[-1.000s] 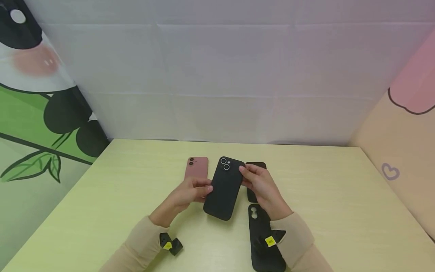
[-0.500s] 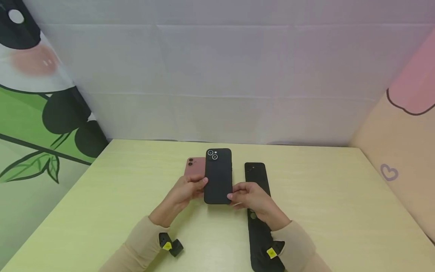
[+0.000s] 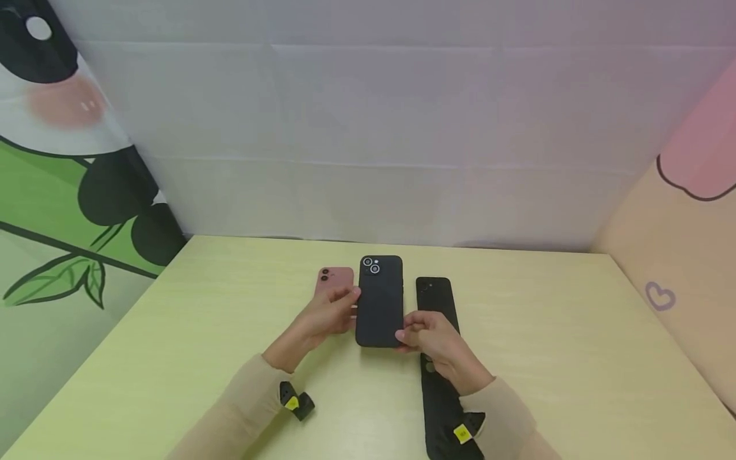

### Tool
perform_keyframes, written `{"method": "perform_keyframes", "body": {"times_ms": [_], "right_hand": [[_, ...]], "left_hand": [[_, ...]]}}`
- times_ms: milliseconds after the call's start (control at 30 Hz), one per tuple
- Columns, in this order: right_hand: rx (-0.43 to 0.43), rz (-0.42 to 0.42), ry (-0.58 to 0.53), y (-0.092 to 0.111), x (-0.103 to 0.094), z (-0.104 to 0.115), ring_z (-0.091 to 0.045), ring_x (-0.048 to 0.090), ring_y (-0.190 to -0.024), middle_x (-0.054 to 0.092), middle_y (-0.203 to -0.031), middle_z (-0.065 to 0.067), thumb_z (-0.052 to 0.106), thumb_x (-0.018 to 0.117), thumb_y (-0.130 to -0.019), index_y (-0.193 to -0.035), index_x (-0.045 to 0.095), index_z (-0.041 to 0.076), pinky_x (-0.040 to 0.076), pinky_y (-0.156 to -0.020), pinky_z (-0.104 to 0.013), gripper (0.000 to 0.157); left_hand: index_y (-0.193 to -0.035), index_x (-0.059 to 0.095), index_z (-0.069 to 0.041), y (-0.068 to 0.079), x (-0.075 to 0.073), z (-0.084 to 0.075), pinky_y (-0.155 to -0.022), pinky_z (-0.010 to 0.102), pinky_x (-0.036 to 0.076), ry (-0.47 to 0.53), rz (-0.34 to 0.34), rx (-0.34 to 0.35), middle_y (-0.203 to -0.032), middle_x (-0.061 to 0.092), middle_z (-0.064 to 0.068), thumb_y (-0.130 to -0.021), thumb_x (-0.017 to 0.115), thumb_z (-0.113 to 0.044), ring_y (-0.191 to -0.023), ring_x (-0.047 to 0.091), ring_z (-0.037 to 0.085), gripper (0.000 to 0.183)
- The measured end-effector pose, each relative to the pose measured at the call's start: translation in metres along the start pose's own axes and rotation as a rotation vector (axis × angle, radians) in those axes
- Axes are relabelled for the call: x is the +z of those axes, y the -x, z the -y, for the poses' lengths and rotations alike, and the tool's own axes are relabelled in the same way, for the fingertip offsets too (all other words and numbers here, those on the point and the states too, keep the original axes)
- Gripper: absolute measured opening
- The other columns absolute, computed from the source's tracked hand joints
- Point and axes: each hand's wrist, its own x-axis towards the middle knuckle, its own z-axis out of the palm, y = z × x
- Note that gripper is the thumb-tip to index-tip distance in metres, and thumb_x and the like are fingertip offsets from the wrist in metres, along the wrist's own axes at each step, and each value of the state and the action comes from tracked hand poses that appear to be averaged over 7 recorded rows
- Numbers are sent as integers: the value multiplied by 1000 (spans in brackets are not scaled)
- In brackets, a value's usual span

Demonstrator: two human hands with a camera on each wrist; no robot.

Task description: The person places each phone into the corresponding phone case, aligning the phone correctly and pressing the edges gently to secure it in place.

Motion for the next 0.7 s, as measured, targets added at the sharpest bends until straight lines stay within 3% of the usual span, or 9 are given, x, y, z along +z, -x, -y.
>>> {"method": "perform_keyframes", "body": {"times_ms": [233,367,500,700], "right_hand": [[1,21,2,2,-3,-6,-13,63,-72,51,-80,-3,1,57,-87,-103,47,-13,53,-73,-26,23],[7,10,35,-1,-3,-8,-16,64,-74,54,-82,-5,2,57,-87,-105,48,-13,53,-73,-29,26],[-3,12,90,-6,-2,-10,-19,65,-74,59,-86,-11,4,58,-87,-111,48,-16,54,-72,-31,32],[13,-41,152,-9,2,-11,-24,67,-73,59,-92,-20,-5,56,-85,-114,47,-19,55,-70,-35,34]], "left_hand": [[-106,62,-5,-26,-1,-10,-83,36,52,-33,-113,35,-94,61,6,-92,53,-31,-85,61,18,31],[-106,65,-6,-34,-1,-12,-75,30,53,-119,-163,12,-90,60,5,-92,54,-31,-81,57,16,30],[-104,66,-5,-41,-2,-11,-65,24,47,-224,-213,-34,-84,57,3,-92,54,-28,-74,53,15,28],[-107,62,-3,-52,-2,-9,-64,25,46,-260,-196,-91,-81,56,4,-94,52,-27,-72,52,16,29]]}}
